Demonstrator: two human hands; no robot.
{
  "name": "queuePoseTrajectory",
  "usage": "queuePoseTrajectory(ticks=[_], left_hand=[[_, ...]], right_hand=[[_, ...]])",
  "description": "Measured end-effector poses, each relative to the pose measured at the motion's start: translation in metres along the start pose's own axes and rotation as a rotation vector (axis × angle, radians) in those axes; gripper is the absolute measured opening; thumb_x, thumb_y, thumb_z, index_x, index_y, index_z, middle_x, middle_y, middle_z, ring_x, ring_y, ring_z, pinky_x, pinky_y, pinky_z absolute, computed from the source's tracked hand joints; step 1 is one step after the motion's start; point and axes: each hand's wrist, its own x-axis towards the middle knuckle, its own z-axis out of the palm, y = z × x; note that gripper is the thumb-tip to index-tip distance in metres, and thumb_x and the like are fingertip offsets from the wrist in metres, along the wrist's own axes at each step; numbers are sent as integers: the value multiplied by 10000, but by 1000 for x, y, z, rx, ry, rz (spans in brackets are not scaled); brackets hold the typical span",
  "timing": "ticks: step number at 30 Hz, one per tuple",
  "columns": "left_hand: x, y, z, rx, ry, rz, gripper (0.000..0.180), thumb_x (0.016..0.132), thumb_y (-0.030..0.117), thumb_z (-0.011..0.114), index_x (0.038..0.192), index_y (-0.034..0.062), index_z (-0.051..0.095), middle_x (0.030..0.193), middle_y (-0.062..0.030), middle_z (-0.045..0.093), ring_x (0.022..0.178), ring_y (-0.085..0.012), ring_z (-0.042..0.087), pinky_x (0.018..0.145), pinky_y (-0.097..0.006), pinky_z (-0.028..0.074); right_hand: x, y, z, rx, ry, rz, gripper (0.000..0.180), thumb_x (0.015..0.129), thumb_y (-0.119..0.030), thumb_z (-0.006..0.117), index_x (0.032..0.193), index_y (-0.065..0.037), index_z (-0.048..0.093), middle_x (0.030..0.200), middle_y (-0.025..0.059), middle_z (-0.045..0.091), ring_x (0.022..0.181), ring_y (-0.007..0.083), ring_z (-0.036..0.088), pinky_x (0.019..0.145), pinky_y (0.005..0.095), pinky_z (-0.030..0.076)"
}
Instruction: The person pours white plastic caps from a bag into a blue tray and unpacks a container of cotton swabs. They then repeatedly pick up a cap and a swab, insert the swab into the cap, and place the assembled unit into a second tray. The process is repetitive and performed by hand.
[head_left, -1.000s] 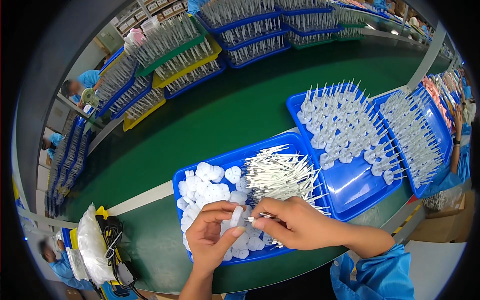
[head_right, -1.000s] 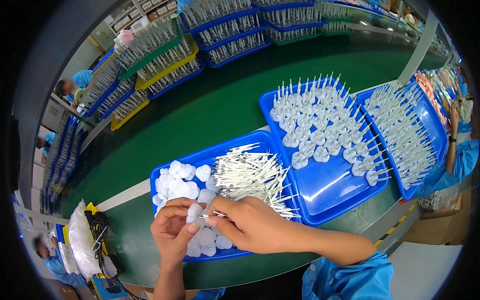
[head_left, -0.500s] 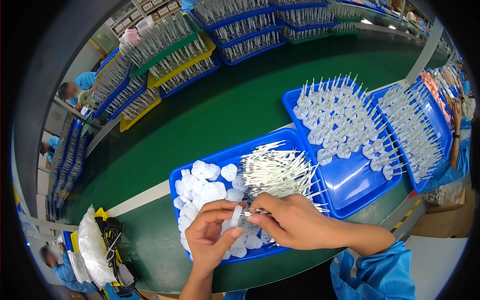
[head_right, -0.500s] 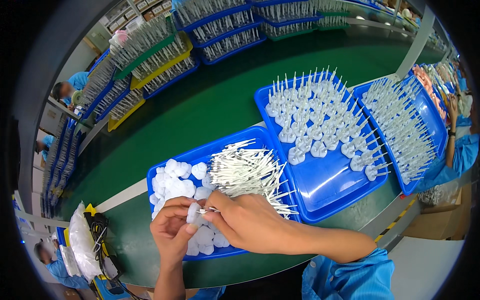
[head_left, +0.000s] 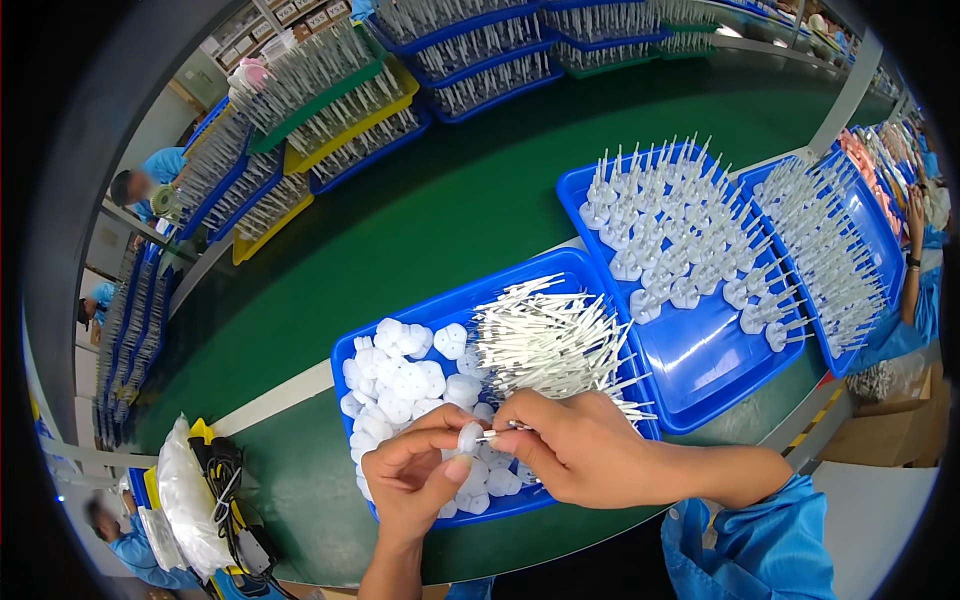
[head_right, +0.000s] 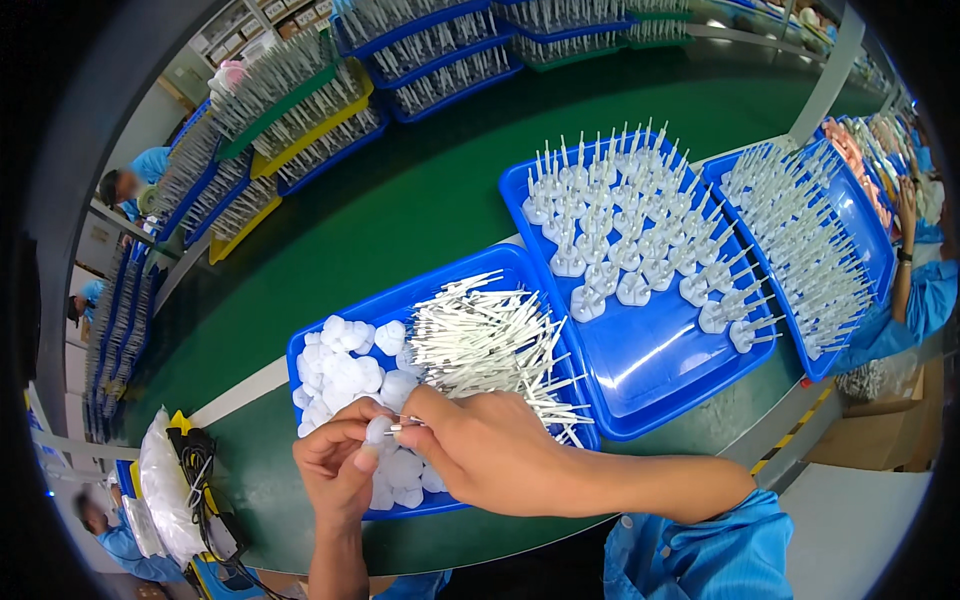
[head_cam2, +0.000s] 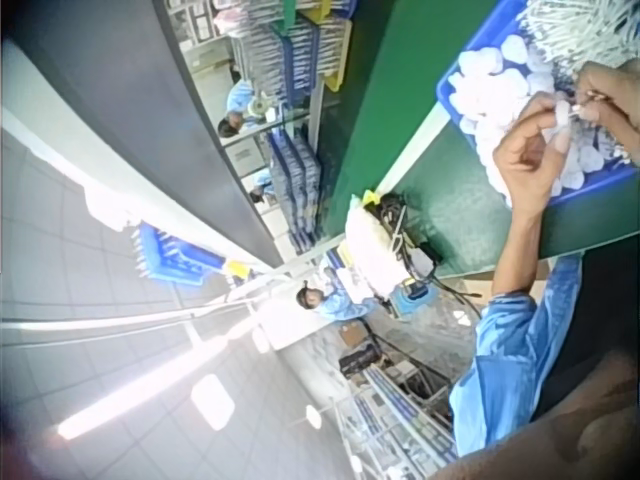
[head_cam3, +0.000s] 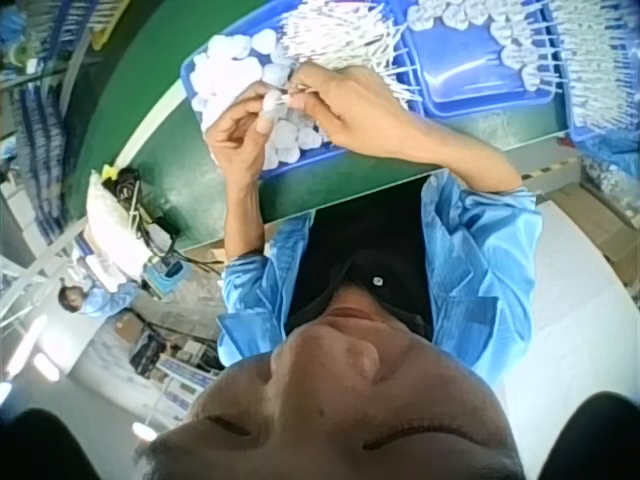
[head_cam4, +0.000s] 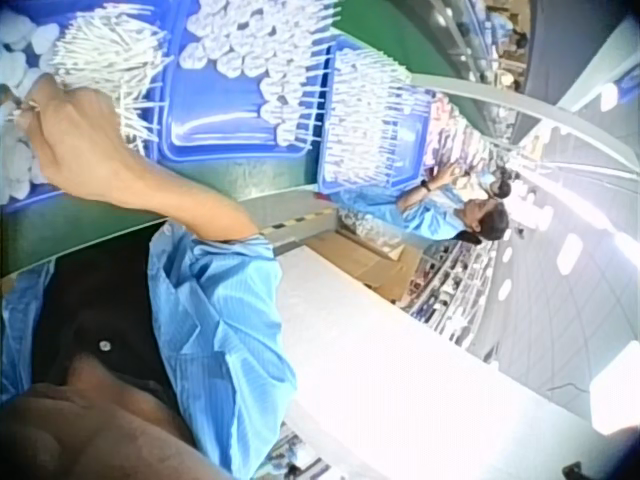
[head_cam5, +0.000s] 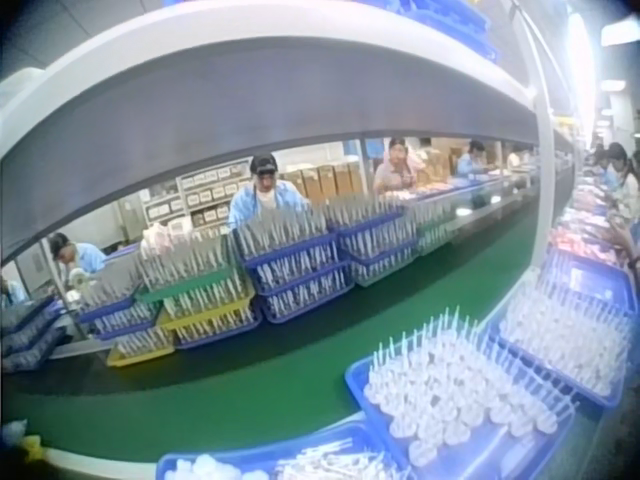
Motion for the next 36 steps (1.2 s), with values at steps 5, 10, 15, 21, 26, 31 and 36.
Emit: queuePoseTrajectory(ticks=[5,10,15,21,26,31,36], left_hand=[[-2,-1,4,73,25,-17,251,800,-102,712,1050,-77,713,1122,-231,685,1062,-302,653,968,-434,484],[-3,-1,4,152,28,-32,276,782,-99,738,1055,-65,725,1091,-209,707,1086,-292,650,985,-436,473],[-3,-3,-1,198,-23,-55,289,775,-99,747,1059,-50,734,1071,-185,727,1088,-281,647,1001,-439,460],[-1,-3,4,232,27,-33,290,764,-88,766,1050,-49,736,1090,-184,725,1066,-272,652,990,-418,461],[2,3,-2,517,-17,188,350,726,-56,810,1064,-32,721,1142,-204,698,1045,-288,669,944,-403,489],[2,6,6,552,15,340,432,708,-5,847,1107,-20,681,1292,-257,600,1069,-331,683,895,-415,537],[5,9,2,863,-123,484,488,723,25,852,1157,-21,634,1322,-310,550,1043,-407,695,858,-447,588]], right_hand=[[-5,-1,7,-268,131,-140,125,917,-113,670,954,-41,574,641,112,634,537,311,644,440,398,467],[-6,1,7,-332,143,-175,128,912,-105,671,953,-41,568,642,114,636,528,311,638,435,398,464],[-5,2,1,-225,35,-81,108,924,-86,648,964,-36,562,641,132,634,519,333,626,433,412,448],[-5,5,7,-213,53,-79,105,926,-78,644,978,-26,569,662,141,639,536,343,626,456,421,456],[11,19,-1,-37,37,-289,123,932,-96,631,1029,-26,606,850,182,640,763,356,651,613,426,495],[10,6,-14,-50,41,-160,155,883,-80,688,1018,-35,628,840,130,600,689,310,627,596,388,490],[8,11,0,-30,53,-213,157,852,-61,713,983,-37,630,800,112,604,617,270,625,526,374,472]])
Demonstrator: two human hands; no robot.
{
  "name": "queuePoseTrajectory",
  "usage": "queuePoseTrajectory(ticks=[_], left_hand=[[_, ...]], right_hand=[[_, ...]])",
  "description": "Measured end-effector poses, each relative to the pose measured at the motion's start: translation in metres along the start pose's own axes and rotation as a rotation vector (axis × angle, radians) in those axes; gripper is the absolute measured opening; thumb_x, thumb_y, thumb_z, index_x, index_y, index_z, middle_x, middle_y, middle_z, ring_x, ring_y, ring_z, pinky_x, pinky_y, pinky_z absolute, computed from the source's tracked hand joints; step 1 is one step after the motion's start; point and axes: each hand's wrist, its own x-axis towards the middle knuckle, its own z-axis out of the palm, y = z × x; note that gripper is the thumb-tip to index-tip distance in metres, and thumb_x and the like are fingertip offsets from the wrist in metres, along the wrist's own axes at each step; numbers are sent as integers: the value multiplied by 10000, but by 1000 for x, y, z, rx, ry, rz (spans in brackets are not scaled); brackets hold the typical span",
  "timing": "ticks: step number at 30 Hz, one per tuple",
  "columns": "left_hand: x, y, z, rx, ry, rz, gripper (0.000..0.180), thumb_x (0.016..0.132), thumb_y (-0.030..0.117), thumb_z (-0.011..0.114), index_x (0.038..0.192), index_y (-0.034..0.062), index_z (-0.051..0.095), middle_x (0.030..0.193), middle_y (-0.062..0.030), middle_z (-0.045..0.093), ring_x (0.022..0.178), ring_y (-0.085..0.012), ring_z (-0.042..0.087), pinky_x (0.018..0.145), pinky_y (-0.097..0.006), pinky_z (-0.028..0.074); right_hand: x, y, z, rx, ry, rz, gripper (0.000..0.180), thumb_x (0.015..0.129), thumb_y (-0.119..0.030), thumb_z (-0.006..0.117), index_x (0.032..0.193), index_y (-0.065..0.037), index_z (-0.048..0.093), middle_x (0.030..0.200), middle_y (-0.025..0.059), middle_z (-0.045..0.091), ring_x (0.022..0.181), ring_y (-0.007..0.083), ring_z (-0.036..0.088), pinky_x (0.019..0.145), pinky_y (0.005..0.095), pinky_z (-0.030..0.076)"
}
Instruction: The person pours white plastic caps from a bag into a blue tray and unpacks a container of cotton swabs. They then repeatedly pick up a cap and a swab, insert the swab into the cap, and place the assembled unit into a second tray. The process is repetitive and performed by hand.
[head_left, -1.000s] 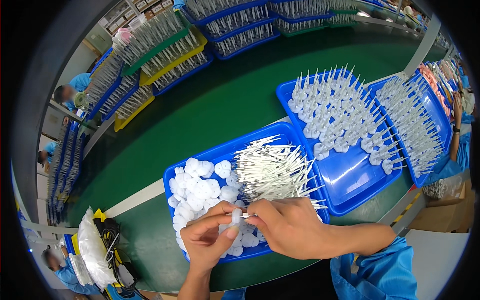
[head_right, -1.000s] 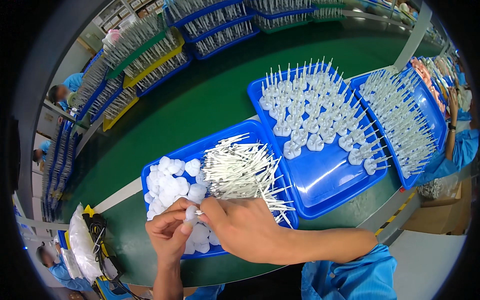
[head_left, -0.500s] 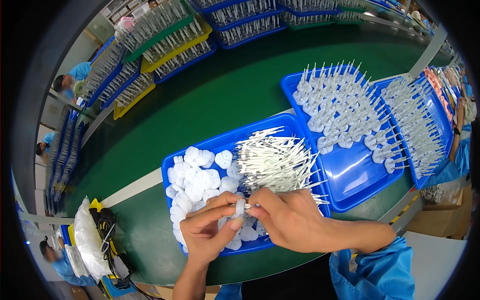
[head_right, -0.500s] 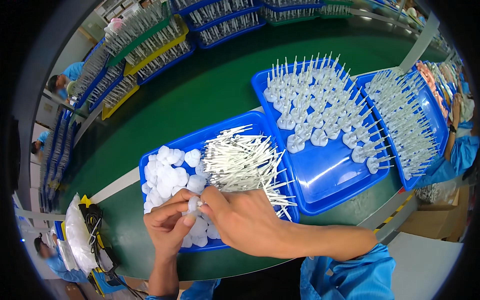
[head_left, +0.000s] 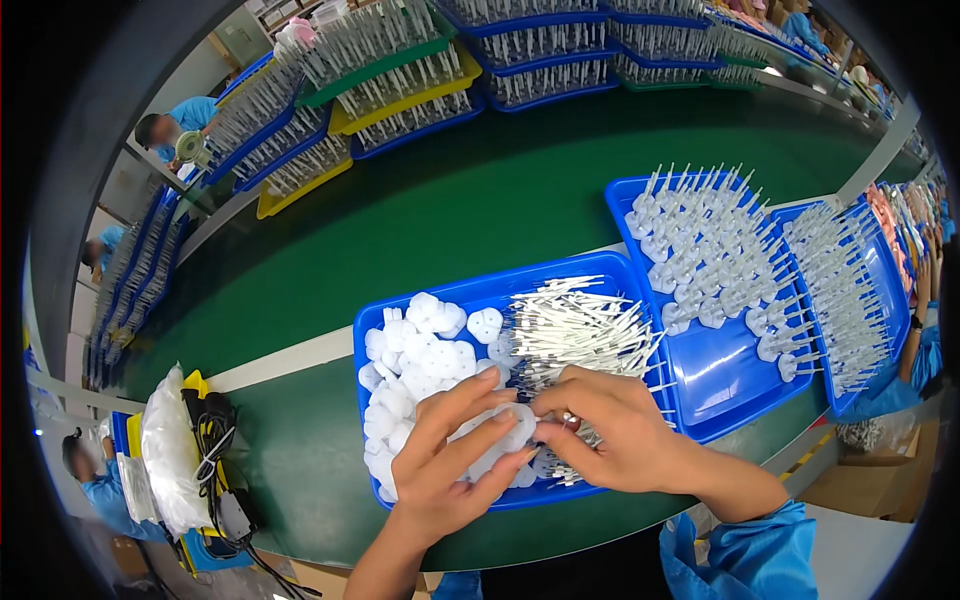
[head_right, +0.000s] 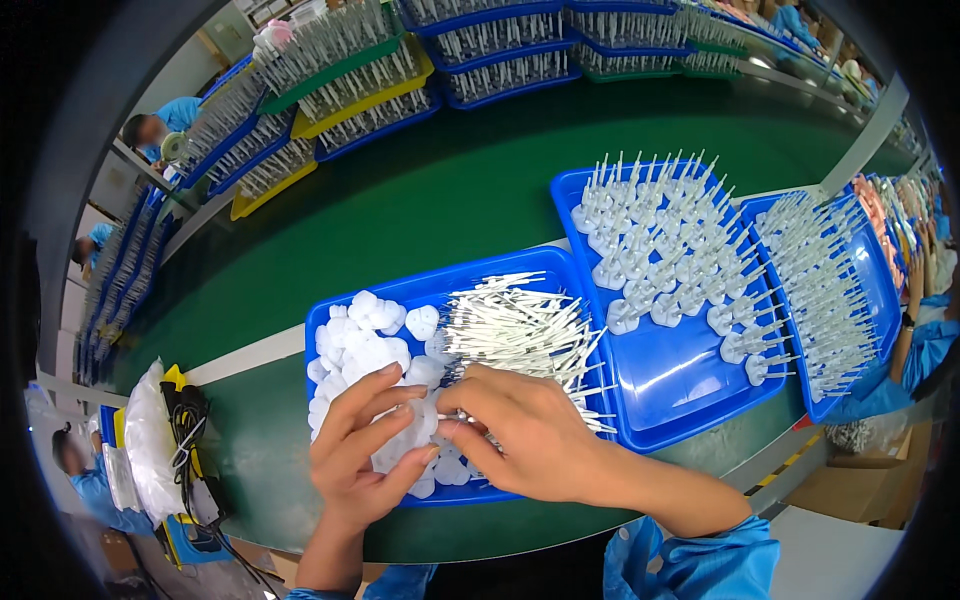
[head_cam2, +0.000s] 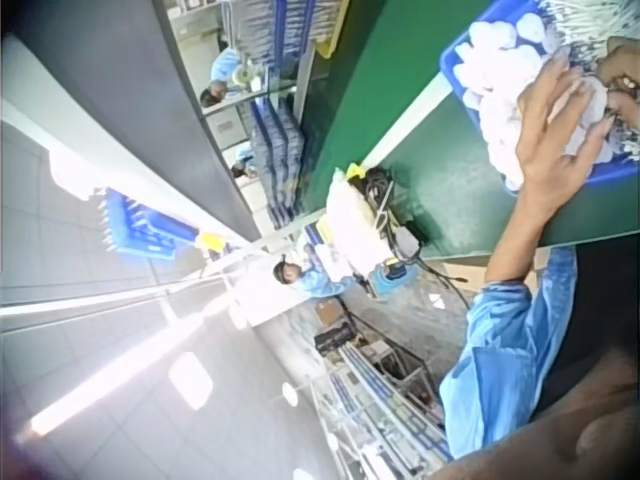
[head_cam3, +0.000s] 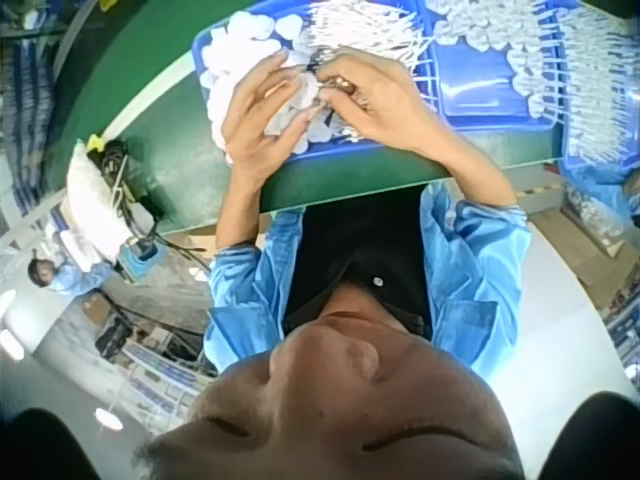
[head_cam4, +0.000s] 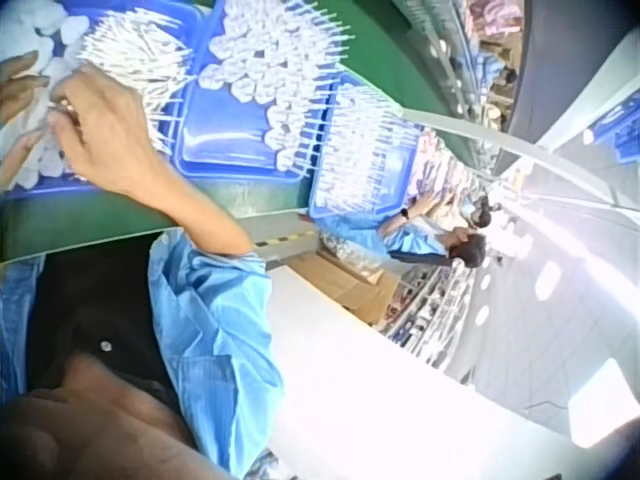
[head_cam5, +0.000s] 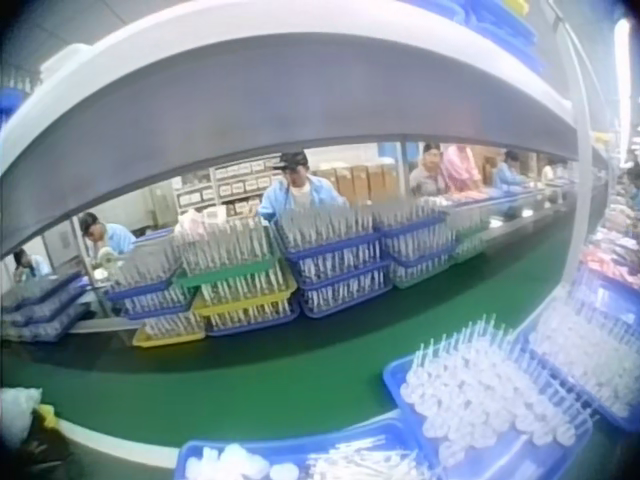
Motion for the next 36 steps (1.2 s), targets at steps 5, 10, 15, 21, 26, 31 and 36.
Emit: queuePoseTrajectory(ticks=[5,10,15,21,26,31,36], left_hand=[[0,2,2,-79,54,-25,462,733,27,846,1141,-30,638,1326,-311,546,1041,-411,696,869,-448,585],[2,0,0,-26,28,34,450,731,28,847,1124,-37,638,1331,-317,540,1043,-411,696,873,-447,583],[3,4,-1,-18,13,6,414,728,23,831,1088,-43,639,1340,-315,537,1045,-402,699,865,-439,579],[5,8,-6,135,-66,52,344,735,14,808,1049,24,670,1366,-287,531,1059,-397,695,906,-431,552],[-3,5,5,173,58,124,357,719,-32,809,1052,40,704,1317,-240,587,1010,-359,684,794,-397,561],[-5,5,15,80,132,90,326,724,-73,805,1024,-6,695,1278,-253,614,965,-366,691,753,-388,590],[-4,5,15,23,128,68,280,744,-69,799,991,-42,671,1269,-282,606,1021,-408,690,788,-416,600]], right_hand=[[-2,2,5,31,44,-20,160,841,-40,713,976,-36,629,790,107,604,619,277,620,519,370,467],[-3,2,6,37,60,-37,149,832,-17,706,963,-34,637,788,111,599,615,285,610,520,376,465],[-4,3,6,31,42,-47,150,820,-11,708,953,-27,642,787,107,595,621,286,609,525,381,469],[-4,3,4,39,12,-21,160,820,9,696,966,-19,637,805,110,603,639,290,620,541,378,483],[-4,-1,4,98,16,24,154,835,18,688,975,-11,630,832,125,616,671,296,639,572,369,500],[-4,0,5,164,20,53,136,858,4,693,976,-11,629,842,130,618,687,285,641,587,353,499],[-6,-1,3,181,-7,108,127,869,0,690,982,-17,633,856,129,625,696,281,638,595,347,495]])
